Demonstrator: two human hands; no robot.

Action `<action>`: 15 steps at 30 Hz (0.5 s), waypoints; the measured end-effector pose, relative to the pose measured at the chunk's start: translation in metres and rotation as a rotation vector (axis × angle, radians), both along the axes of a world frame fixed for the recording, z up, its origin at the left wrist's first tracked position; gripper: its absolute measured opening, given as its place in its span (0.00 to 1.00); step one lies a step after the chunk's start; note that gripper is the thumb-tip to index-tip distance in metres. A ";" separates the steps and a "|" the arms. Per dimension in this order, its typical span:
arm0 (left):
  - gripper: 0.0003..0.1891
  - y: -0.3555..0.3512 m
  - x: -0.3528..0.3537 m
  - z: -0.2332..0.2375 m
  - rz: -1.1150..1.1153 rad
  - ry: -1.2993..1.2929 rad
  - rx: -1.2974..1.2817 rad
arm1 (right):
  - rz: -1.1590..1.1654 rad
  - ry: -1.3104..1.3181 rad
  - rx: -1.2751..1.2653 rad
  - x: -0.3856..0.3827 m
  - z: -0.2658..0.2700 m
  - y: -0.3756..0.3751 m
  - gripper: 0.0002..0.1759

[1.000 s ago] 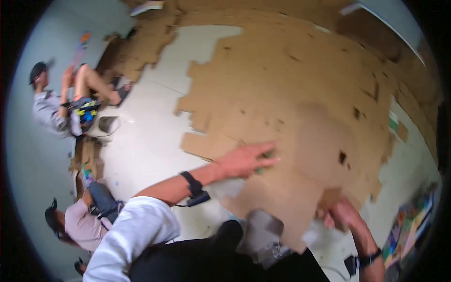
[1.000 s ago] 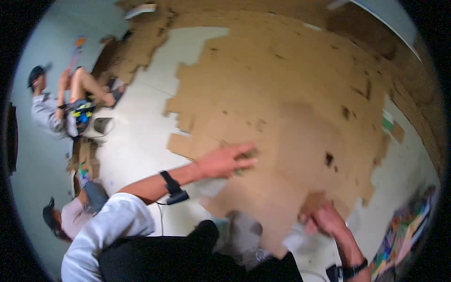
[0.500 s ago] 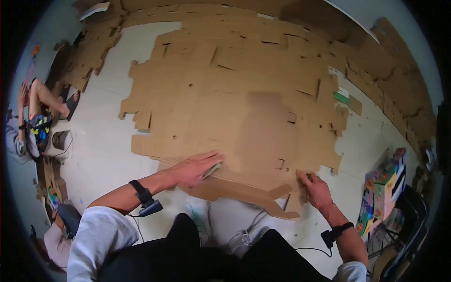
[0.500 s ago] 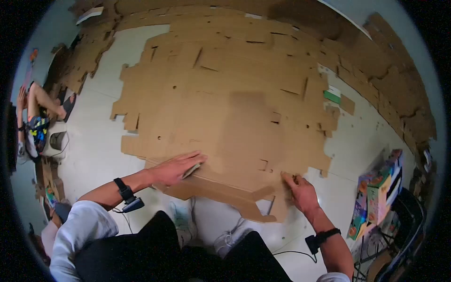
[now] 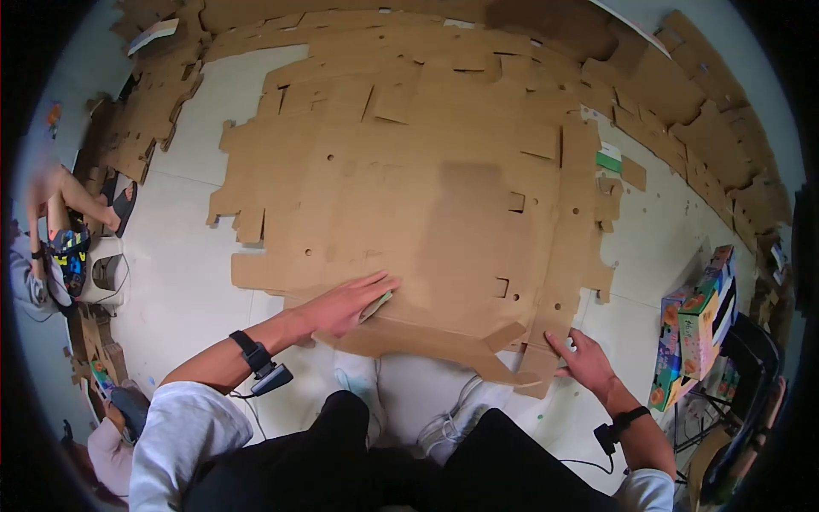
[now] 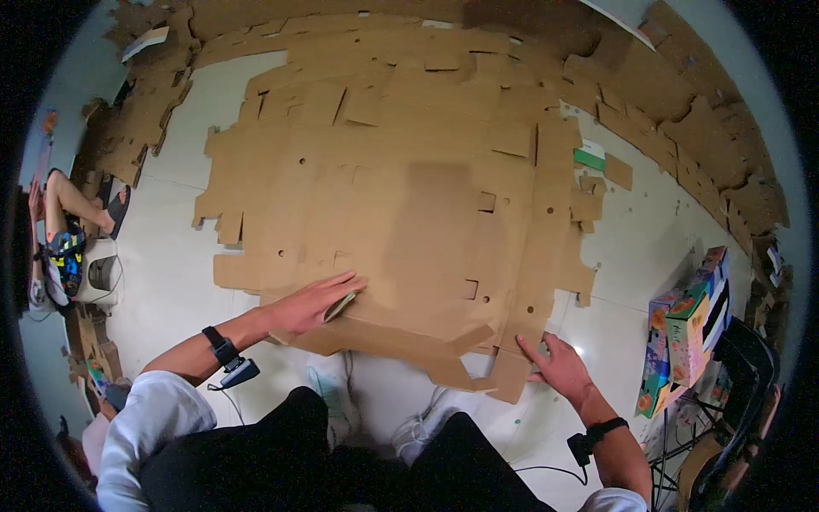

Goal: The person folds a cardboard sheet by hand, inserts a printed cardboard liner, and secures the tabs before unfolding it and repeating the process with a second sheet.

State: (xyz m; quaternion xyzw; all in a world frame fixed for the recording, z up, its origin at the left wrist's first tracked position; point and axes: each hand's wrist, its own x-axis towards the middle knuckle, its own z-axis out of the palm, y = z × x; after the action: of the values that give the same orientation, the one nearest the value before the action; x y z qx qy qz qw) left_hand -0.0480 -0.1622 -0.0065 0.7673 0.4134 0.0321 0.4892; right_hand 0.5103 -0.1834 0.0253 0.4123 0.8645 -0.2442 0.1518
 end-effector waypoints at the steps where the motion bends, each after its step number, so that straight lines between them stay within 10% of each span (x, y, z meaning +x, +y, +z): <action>1: 0.47 0.000 0.000 0.000 0.011 -0.018 0.002 | 0.016 0.003 0.017 -0.003 0.004 0.002 0.59; 10: 0.41 0.001 0.004 -0.003 0.015 -0.022 0.081 | -0.819 0.422 -0.041 -0.021 -0.016 -0.017 0.16; 15: 0.39 0.003 0.015 0.019 -0.127 0.103 0.271 | -1.010 0.506 0.029 -0.092 0.040 0.015 0.16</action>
State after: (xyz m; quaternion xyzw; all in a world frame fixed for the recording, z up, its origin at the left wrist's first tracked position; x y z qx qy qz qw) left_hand -0.0333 -0.1590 0.0120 0.8516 0.3803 0.0172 0.3605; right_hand 0.4187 -0.1680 0.0648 0.7056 0.5725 -0.3657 -0.2016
